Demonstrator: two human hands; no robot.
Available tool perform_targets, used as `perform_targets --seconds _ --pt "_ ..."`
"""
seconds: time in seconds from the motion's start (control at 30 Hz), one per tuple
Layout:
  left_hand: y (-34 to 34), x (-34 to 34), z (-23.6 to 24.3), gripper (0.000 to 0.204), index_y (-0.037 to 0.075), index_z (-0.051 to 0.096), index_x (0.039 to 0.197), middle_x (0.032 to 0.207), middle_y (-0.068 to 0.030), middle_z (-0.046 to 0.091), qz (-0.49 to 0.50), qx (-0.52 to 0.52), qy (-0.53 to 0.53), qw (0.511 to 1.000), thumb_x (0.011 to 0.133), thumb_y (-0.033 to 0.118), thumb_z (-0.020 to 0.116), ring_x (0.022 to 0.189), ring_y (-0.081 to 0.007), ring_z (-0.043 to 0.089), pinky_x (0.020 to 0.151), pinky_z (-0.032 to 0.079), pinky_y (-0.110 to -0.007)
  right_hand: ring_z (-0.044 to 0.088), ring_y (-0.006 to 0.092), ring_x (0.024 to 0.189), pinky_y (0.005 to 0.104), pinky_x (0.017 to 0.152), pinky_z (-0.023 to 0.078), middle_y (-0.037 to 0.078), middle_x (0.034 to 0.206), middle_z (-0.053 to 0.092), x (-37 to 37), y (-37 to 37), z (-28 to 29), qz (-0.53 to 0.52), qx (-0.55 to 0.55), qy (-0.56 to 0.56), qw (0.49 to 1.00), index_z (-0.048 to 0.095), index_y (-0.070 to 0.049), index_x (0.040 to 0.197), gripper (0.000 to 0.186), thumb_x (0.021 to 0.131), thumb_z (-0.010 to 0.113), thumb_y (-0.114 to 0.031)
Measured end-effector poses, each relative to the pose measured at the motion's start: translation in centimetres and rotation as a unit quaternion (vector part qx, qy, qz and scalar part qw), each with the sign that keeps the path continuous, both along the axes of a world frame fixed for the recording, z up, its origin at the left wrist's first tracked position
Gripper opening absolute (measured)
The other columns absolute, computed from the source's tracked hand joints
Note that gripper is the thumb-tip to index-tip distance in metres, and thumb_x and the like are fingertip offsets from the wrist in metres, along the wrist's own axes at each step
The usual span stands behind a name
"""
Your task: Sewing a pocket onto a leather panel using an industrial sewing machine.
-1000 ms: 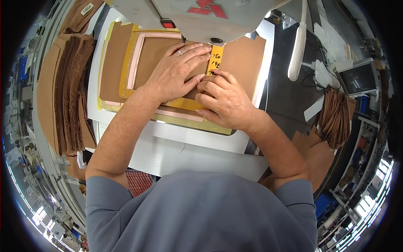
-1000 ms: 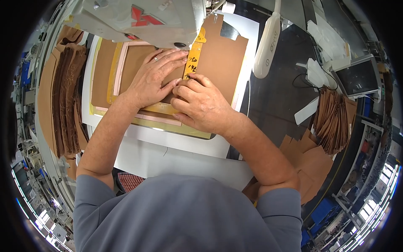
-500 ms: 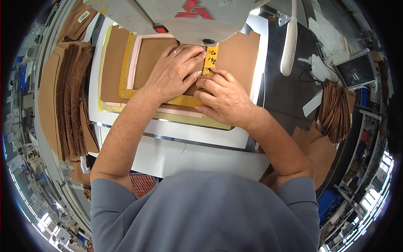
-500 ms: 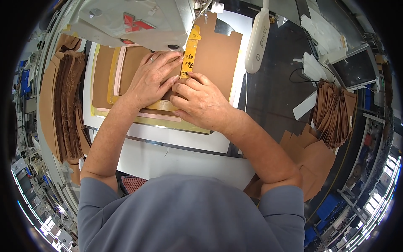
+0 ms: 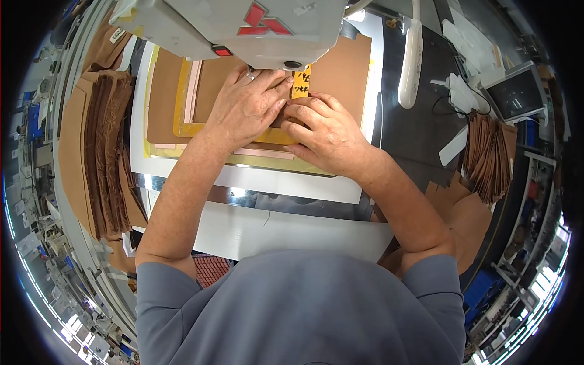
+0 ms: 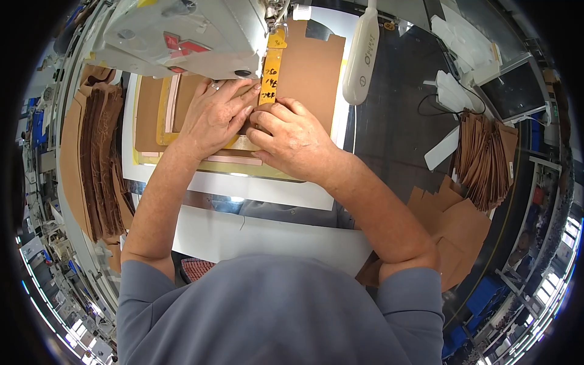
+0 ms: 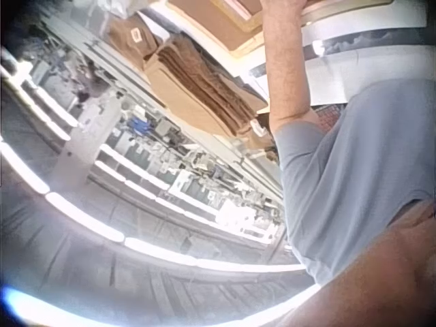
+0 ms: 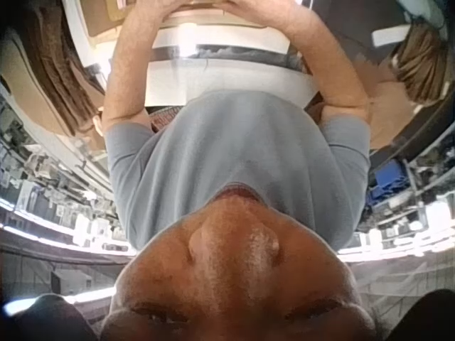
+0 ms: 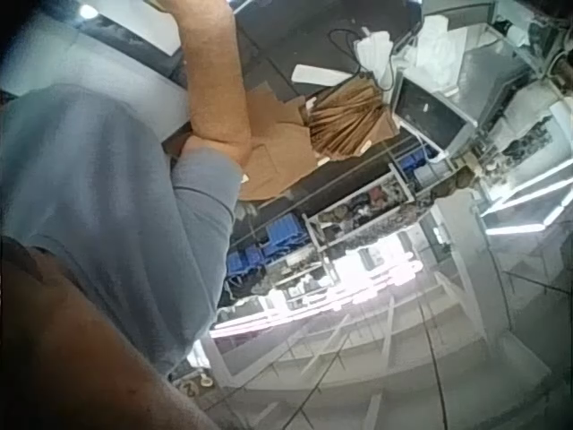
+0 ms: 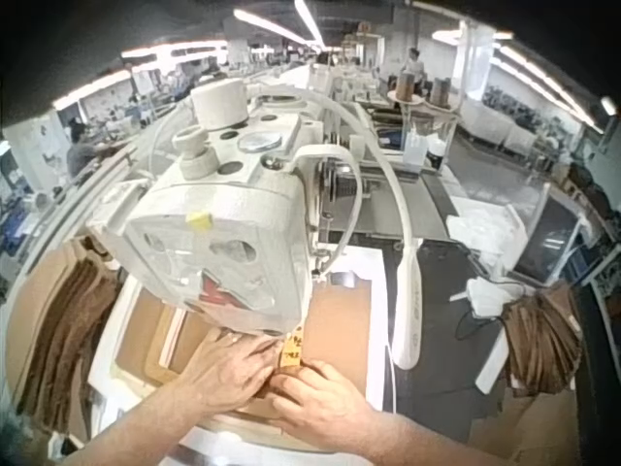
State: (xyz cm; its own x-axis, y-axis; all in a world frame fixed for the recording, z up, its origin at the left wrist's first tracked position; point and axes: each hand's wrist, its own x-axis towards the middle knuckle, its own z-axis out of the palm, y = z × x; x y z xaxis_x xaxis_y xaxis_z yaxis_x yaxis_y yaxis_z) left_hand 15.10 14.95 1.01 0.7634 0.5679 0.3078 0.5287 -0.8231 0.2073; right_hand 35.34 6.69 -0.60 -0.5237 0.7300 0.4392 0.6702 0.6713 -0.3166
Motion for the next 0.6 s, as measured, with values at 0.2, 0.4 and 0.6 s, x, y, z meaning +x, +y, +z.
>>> perform_targets --seconds 0.2,0.4,0.6 --pt "0.0 -0.6 -1.0 0.039 0.007 0.071 0.126 0.132 -0.0058 0.067 -0.015 -0.050 -0.034 0.998 0.088 0.010 0.066 0.123 -0.0227 0.062 0.107 0.040 -0.045 0.061 0.0221 0.111 0.0429 0.105 0.046 0.004 0.114 0.065 0.2 0.6 -0.2 -0.010 0.007 0.006 1.000 0.069 -0.012 0.103 0.035 0.074 0.084 -0.025" --pt "-0.2 -0.5 -0.3 0.041 0.007 0.070 0.129 0.135 -0.0068 0.065 -0.011 -0.036 -0.009 0.999 0.088 0.014 0.064 0.125 -0.0244 0.060 0.109 0.040 -0.046 0.062 0.0226 0.111 0.0439 0.105 0.047 0.004 0.116 0.065 0.6 1.0 -0.1 -0.034 0.013 0.009 0.999 0.067 -0.012 0.103 0.036 0.074 0.084 -0.026" --pt "-0.3 -0.8 -0.8 0.044 0.008 0.069 0.130 0.137 -0.0065 0.065 -0.013 -0.050 -0.012 0.999 0.088 0.022 0.065 0.126 -0.0249 0.060 0.109 0.040 -0.046 0.064 0.0207 0.108 0.0426 0.104 0.047 0.003 0.114 0.065 1.3 1.1 0.0 -0.060 0.005 0.015 0.998 0.065 -0.010 0.100 0.033 0.077 0.084 -0.025"
